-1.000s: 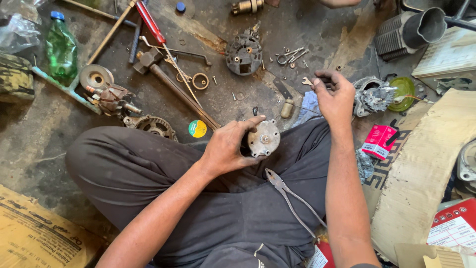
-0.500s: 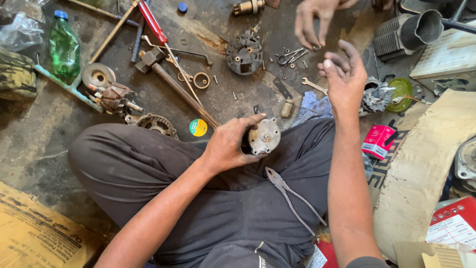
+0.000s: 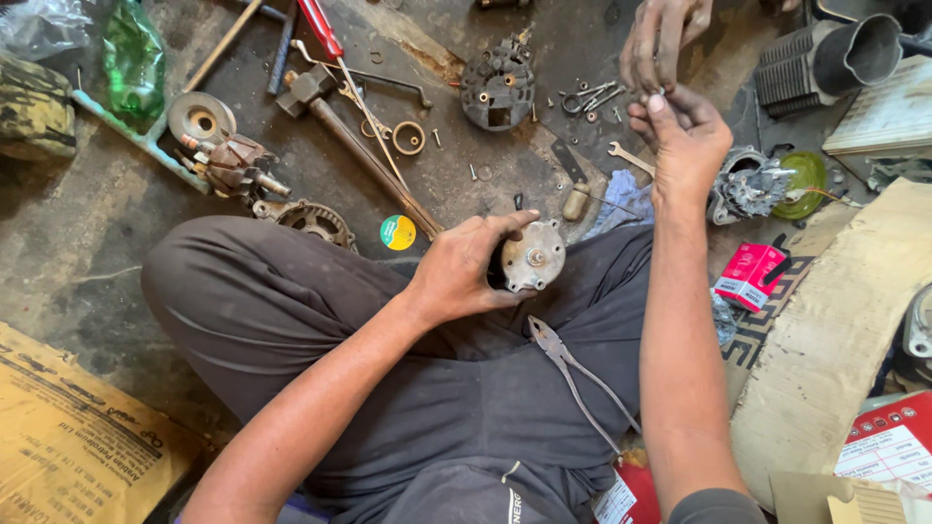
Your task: The person sits on the floor and assembles a mechanical part by hand, using a wooden mallet to tap components into place. The person repeatedly aligns and secures the parts, occasionally adjusting the assembly with both hands.
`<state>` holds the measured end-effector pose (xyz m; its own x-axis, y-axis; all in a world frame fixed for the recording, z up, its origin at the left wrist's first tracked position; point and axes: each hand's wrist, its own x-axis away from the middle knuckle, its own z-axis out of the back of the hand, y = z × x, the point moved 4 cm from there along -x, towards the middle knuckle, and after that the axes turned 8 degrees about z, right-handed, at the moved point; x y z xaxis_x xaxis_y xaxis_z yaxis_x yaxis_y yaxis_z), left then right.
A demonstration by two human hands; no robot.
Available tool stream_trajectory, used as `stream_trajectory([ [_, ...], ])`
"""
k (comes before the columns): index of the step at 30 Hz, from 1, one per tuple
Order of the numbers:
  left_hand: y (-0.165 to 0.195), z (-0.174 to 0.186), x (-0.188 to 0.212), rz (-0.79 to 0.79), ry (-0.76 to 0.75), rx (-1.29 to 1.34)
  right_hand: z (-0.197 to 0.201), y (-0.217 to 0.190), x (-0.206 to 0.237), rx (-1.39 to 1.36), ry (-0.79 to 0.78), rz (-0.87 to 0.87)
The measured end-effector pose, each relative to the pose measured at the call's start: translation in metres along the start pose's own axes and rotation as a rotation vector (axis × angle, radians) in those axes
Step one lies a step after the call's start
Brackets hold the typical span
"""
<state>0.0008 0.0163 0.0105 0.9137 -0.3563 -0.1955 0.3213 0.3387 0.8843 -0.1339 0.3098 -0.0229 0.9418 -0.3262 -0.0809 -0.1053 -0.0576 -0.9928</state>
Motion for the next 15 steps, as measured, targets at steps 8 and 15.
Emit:
stream_trajectory([
  [8, -0.001, 0.001, -0.001, 0.005, -0.006, 0.01, 0.008, -0.011, 0.026, -0.453, -0.033, -0.267],
  [15, -0.001, 0.0, 0.0, 0.001, -0.012, 0.013, 0.015, -0.048, 0.083, -0.539, -0.167, -0.294],
])
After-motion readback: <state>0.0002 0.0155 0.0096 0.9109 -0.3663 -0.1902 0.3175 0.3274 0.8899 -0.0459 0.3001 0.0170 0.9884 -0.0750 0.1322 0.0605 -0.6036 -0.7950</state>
